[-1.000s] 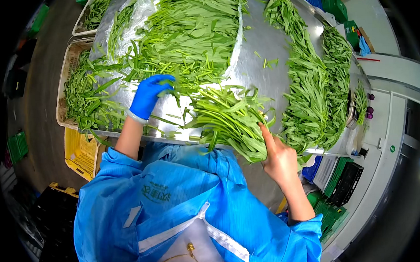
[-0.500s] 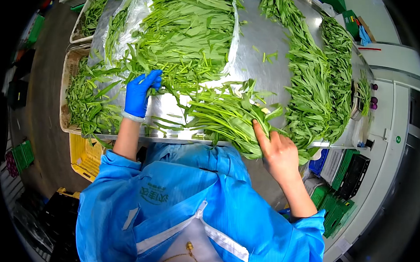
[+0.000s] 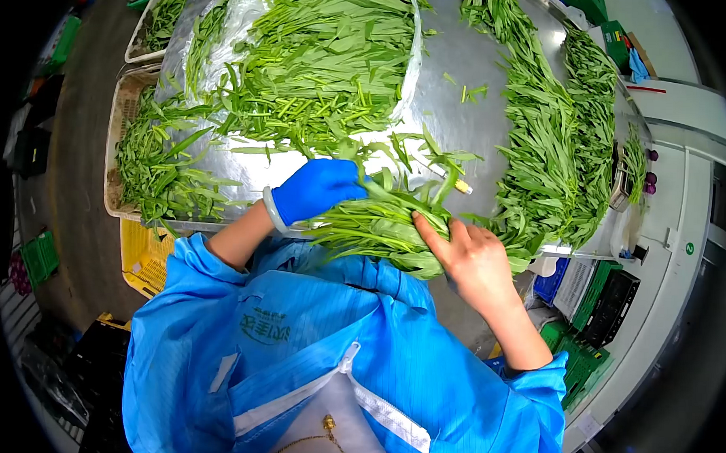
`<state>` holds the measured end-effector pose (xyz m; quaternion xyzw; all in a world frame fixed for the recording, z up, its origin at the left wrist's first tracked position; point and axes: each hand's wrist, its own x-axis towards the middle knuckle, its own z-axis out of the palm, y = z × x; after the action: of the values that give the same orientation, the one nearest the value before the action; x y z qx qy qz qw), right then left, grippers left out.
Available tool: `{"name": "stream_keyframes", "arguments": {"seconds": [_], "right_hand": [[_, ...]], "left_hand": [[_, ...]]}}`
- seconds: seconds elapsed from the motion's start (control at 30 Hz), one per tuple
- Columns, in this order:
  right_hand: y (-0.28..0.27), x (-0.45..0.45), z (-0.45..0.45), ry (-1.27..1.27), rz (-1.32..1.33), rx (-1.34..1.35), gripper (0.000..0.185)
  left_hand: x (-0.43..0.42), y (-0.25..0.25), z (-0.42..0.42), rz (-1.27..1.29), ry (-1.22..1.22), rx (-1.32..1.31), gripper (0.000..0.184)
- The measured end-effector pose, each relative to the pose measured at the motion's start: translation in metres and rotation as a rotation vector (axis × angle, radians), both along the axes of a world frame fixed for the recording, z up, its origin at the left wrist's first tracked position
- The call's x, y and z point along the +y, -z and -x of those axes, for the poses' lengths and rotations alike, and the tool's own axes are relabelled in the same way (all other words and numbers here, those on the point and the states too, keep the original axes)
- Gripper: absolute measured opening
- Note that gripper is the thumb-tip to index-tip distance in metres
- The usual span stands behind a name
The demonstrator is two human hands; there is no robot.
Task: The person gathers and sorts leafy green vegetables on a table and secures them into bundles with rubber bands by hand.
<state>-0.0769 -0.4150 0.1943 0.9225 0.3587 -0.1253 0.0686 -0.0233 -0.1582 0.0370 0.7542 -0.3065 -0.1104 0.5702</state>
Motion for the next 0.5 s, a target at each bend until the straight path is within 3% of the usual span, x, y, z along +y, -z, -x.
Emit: {"name": "stream_keyframes", "arguments": {"seconds": [0.1, 0.17, 0.2, 0.23, 0.3, 0.37, 0.4, 0.43, 0.5], "right_hand": [[-0.009, -0.003, 0.001, 0.082, -0.003, 0.043, 0.071], [-0.014, -0.005, 0.001, 0.109, 0.001, 0.046, 0.073], [-0.015, -0.007, 0.001, 0.110, 0.000, 0.035, 0.074], [-0.016, -0.008, 0.002, 0.111, -0.001, 0.022, 0.075], [-0.014, -0.008, 0.002, 0.117, -0.037, 0.021, 0.080], [-0.013, -0.001, 0.000, 0.099, -0.068, 0.029, 0.077], [-0.013, 0.002, -0.002, 0.099, -0.056, 0.045, 0.078], [-0.013, 0.004, -0.005, 0.101, -0.044, 0.057, 0.079], [-0.013, 0.005, -0.007, 0.108, -0.033, 0.078, 0.081]], "left_hand": [[0.023, 0.020, -0.006, -0.221, -0.190, -0.145, 0.018], [0.038, 0.034, -0.009, -0.134, -0.483, -0.136, 0.019], [0.050, 0.035, -0.017, -0.049, -0.577, 0.232, 0.021], [0.058, 0.035, -0.024, 0.073, -0.665, 0.402, 0.016], [0.053, 0.021, -0.022, 0.366, -0.535, 0.529, 0.014], [0.035, 0.005, -0.012, 0.338, -0.158, 0.450, 0.023], [0.020, -0.003, -0.007, 0.291, -0.113, 0.196, 0.030], [0.009, -0.009, -0.004, 0.259, 0.017, 0.143, 0.029], [0.002, 0.003, -0.001, 0.088, 0.014, -0.043, 0.029]]}}
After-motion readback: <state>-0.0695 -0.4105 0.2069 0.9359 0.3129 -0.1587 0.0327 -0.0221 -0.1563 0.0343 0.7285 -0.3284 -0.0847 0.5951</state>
